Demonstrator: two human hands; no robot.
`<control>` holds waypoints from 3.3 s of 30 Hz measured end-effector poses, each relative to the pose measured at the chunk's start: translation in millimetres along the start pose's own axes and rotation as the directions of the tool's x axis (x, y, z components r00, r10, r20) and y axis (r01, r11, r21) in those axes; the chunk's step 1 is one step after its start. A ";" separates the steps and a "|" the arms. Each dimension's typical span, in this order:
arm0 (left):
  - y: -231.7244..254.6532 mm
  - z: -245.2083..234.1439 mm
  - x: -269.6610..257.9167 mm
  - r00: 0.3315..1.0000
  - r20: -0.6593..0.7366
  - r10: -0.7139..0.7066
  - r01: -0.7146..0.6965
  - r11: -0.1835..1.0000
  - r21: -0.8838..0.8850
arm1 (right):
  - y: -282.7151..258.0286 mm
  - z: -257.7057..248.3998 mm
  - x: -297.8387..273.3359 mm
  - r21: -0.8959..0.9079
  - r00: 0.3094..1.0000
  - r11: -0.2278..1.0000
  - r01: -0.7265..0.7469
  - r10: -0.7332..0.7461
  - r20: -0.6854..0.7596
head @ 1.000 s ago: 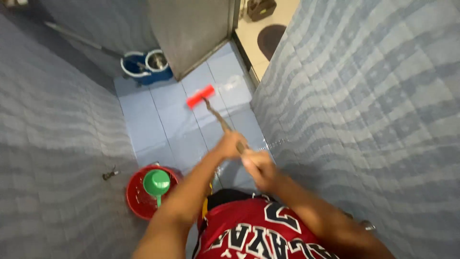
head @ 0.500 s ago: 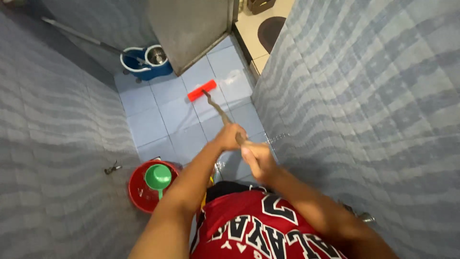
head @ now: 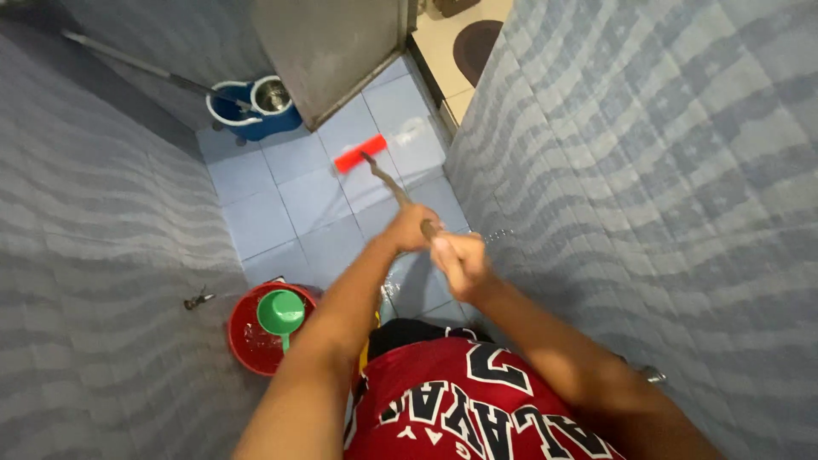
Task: The person mops the floor in a small bathroom using a red mop with a long handle, moving the mop back and forth across the tiles and around objects like a bucket and a toilet.
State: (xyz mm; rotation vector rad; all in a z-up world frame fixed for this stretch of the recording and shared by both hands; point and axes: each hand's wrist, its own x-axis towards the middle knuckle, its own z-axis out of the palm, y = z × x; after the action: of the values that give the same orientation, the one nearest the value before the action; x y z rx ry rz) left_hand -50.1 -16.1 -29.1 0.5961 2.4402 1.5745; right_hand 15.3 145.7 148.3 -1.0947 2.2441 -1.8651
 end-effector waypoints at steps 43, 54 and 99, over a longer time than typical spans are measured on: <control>83.6 44.3 -37.9 0.993 0.081 0.083 -0.087 0.995 0.057 | -77.6 -41.1 -50.4 0.111 0.996 0.992 -0.065 0.058 0.061; 12.5 -15.5 6.3 0.998 -0.050 -0.031 0.035 0.997 0.073 | -6.1 2.4 1.6 0.018 0.992 0.994 -0.110 0.111 -0.062; 60.2 52.9 -24.7 0.993 -0.026 0.113 -0.114 0.992 -0.047 | -56.8 -42.2 -39.3 0.007 0.992 0.992 -0.127 0.127 -0.005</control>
State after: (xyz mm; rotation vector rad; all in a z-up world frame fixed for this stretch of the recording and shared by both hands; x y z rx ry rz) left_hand 5.2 39.1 1.1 0.7243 2.4161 1.6875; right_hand 54.2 200.0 193.9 -0.9231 2.2508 -1.8271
